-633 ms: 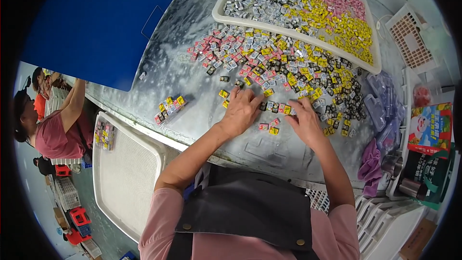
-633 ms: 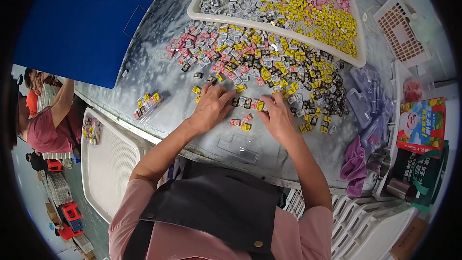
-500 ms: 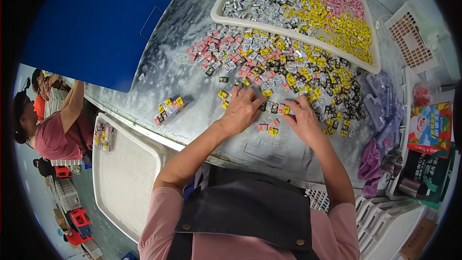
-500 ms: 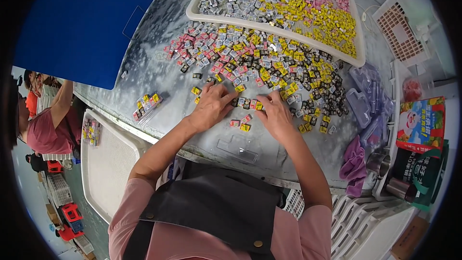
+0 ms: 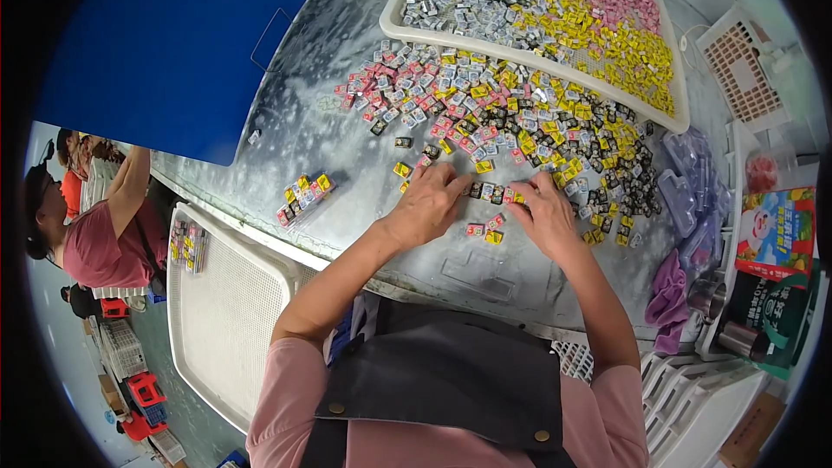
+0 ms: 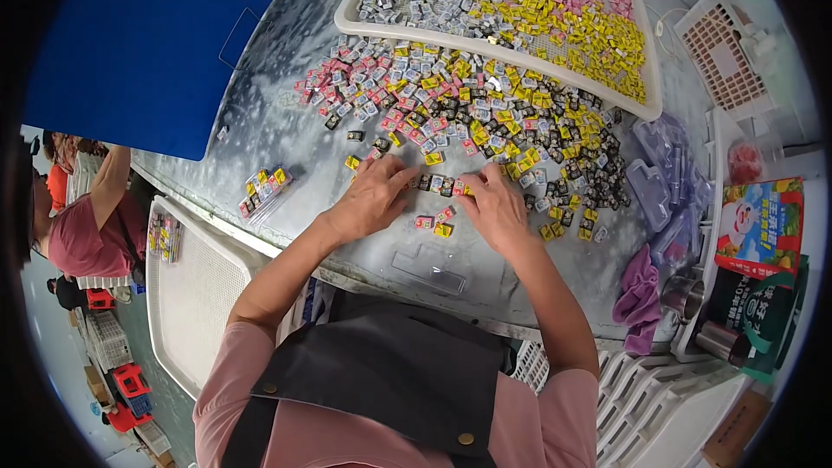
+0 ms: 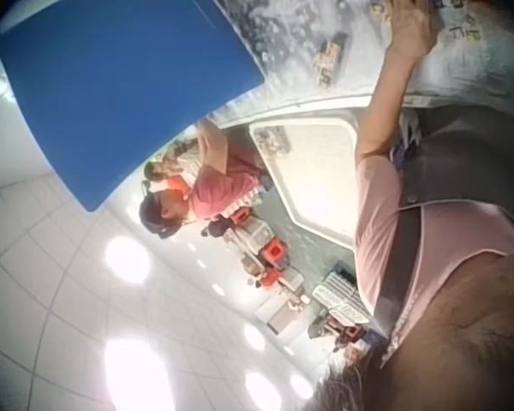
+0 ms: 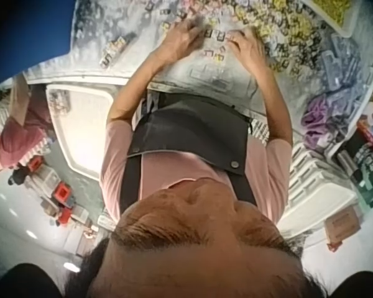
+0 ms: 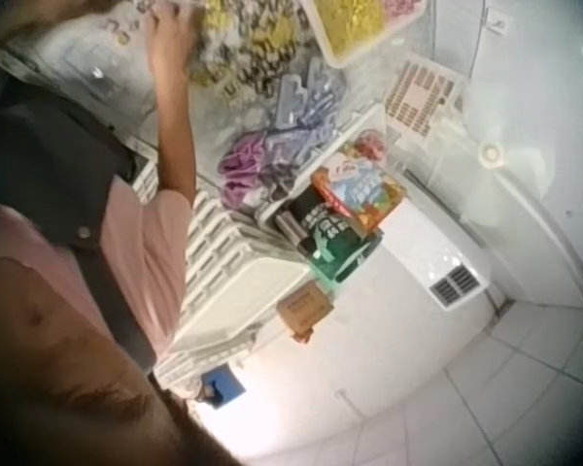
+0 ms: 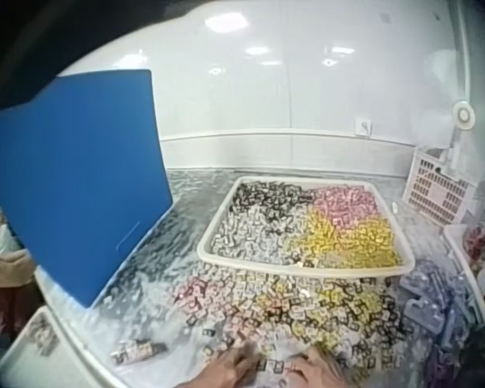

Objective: Sorting and organizing small colorful plastic parts into sets on a factory workbench.

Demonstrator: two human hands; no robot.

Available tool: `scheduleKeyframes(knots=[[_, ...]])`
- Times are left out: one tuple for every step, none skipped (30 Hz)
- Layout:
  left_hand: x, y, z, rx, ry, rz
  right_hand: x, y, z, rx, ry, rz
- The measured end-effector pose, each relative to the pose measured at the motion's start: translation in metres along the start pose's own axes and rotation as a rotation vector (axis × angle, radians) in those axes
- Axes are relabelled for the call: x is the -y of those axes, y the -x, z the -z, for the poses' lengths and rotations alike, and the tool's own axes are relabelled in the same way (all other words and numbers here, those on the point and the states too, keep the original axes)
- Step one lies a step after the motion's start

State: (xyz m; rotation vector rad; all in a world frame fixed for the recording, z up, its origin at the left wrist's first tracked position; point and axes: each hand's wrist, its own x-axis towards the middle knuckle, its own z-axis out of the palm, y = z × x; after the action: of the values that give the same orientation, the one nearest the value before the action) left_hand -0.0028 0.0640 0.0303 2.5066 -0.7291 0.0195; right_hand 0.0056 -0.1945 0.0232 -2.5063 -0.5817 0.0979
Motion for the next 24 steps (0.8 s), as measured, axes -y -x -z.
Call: scheduleKeyframes(knots=[[0.001,0.001,0.000,-0.001,-0.001,0.002,-0.001,0.000,-0.001,0.001,-0.001,0.002],[0.003,0.002,-0.002,-0.004,0.017,0.001,-0.002,0.001,-0.002,-0.014,0.010,0.016],[0.005,0.003,-0.004,-0.007,0.036,0.001,-0.002,0.001,-0.002,-0.028,0.022,0.030],[0.009,0.003,-0.008,-0.009,0.035,0.003,-0.001,0.001,-0.002,-0.028,0.022,0.033],[0.012,0.003,-0.011,-0.002,0.025,0.016,0.000,0.001,-0.002,-0.027,0.019,0.030],[0.013,0.001,-0.012,0.007,0.017,0.026,0.000,0.001,-0.002,-0.028,0.017,0.023],[0.012,0.001,-0.013,0.007,0.017,0.025,0.000,0.001,-0.002,-0.029,0.017,0.023],[0.010,0.001,-0.014,-0.022,0.002,0.035,0.001,0.001,-0.003,-0.027,0.012,0.016],[0.007,0.000,-0.014,-0.051,-0.014,0.045,0.001,0.001,-0.002,-0.025,0.006,0.009],[0.005,-0.001,-0.013,-0.051,-0.014,0.043,0.000,0.002,-0.003,-0.027,0.007,0.009],[0.002,-0.002,-0.012,-0.056,-0.030,0.036,-0.001,0.002,-0.003,-0.039,0.017,0.021],[0.001,-0.002,-0.012,-0.060,-0.047,0.031,-0.002,0.002,-0.004,-0.050,0.025,0.036],[0.001,-0.002,-0.013,-0.060,-0.048,0.032,-0.001,0.003,-0.004,-0.051,0.024,0.037],[0.003,-0.001,-0.015,-0.076,-0.049,0.034,0.000,0.003,-0.004,-0.050,0.021,0.030],[0.004,0.000,-0.018,-0.092,-0.050,0.035,0.001,0.003,-0.003,-0.049,0.018,0.024],[0.006,0.000,-0.021,-0.092,-0.051,0.035,0.002,0.003,-0.004,-0.050,0.018,0.025],[0.006,0.000,-0.024,-0.122,-0.070,0.064,0.002,0.003,-0.004,-0.055,0.020,0.024],[0.006,0.000,-0.025,-0.151,-0.090,0.093,0.001,0.003,-0.005,-0.060,0.021,0.022],[0.005,0.000,-0.026,-0.150,-0.091,0.092,0.001,0.003,-0.005,-0.062,0.020,0.021],[0.003,0.000,-0.027,-0.171,-0.093,0.107,0.001,0.003,-0.005,-0.061,0.027,0.021],[0.002,0.001,-0.028,-0.191,-0.094,0.121,0.001,0.004,-0.005,-0.060,0.034,0.019],[0.001,0.001,-0.030,-0.189,-0.094,0.121,0.001,0.004,-0.006,-0.060,0.032,0.018],[0.000,0.001,-0.032,-0.187,-0.057,0.156,0.001,0.003,-0.005,-0.059,0.025,0.015],[-0.002,0.001,-0.034,-0.185,-0.019,0.191,0.001,0.003,-0.005,-0.057,0.018,0.012]])
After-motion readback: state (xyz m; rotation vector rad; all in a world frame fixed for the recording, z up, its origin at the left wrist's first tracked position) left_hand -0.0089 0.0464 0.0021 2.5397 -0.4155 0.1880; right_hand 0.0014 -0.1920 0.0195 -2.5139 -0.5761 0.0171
